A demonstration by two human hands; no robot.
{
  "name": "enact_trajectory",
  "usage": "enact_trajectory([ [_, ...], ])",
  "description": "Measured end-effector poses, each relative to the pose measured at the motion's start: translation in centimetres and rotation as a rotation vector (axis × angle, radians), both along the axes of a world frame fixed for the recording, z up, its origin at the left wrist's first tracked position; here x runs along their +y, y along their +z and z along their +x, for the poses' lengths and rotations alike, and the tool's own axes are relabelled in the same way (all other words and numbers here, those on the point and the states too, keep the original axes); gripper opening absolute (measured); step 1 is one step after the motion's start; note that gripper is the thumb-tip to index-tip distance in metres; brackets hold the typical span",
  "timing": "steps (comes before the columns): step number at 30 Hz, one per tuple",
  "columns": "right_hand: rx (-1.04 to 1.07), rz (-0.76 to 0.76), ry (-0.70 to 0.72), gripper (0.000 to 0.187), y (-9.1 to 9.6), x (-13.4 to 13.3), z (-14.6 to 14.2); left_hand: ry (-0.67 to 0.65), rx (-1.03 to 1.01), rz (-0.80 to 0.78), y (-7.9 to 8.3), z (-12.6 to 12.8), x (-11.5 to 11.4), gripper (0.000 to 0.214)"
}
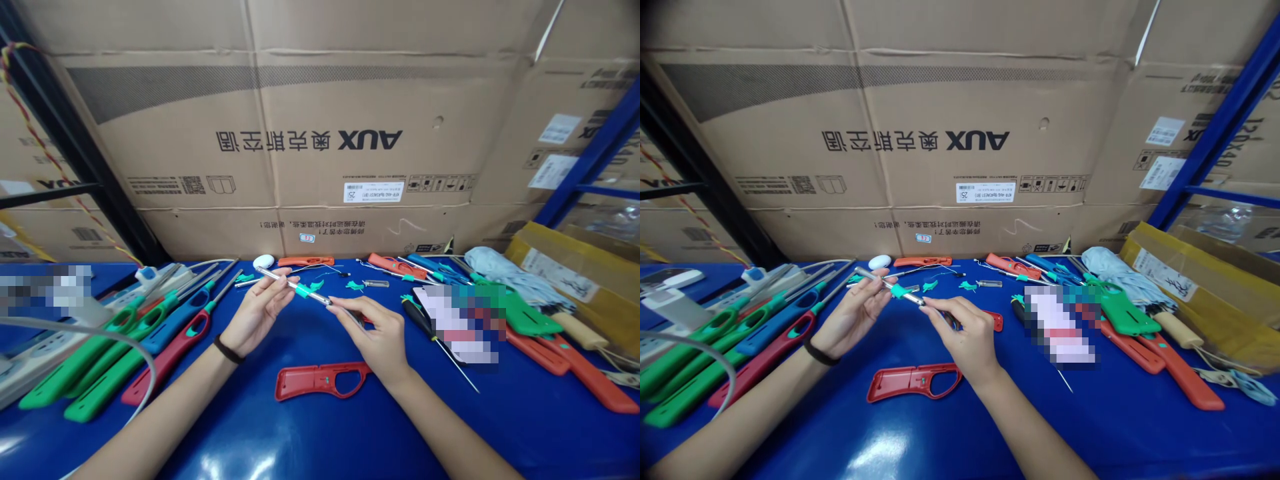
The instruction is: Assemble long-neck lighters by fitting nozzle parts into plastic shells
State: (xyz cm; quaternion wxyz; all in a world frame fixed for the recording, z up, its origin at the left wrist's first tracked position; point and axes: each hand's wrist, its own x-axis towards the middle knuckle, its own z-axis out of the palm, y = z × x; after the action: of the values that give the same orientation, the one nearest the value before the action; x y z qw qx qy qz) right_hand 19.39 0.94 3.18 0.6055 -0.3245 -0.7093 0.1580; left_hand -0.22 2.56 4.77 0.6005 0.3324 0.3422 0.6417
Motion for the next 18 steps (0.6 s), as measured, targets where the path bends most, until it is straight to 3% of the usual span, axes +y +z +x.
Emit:
enact_trajectory([
  [6,0.023,-0.115,0.046,0.009,0.01,0.09,0.05,-0.021,0.072,0.042,-0.13,-0.16,-0.09,0.022],
  [13,0.058,-0.384,0.286,0.017,-0.22,0.62,0.12,-0.131,0.129,0.105,-0.02,-0.90,0.01,0.030],
  [18,-0.011,-0.412,0.247,0.014,-0.61,0.61,-0.12,-0.133,0.220,0.098,-0.46,-0.75,0.11,0.033],
])
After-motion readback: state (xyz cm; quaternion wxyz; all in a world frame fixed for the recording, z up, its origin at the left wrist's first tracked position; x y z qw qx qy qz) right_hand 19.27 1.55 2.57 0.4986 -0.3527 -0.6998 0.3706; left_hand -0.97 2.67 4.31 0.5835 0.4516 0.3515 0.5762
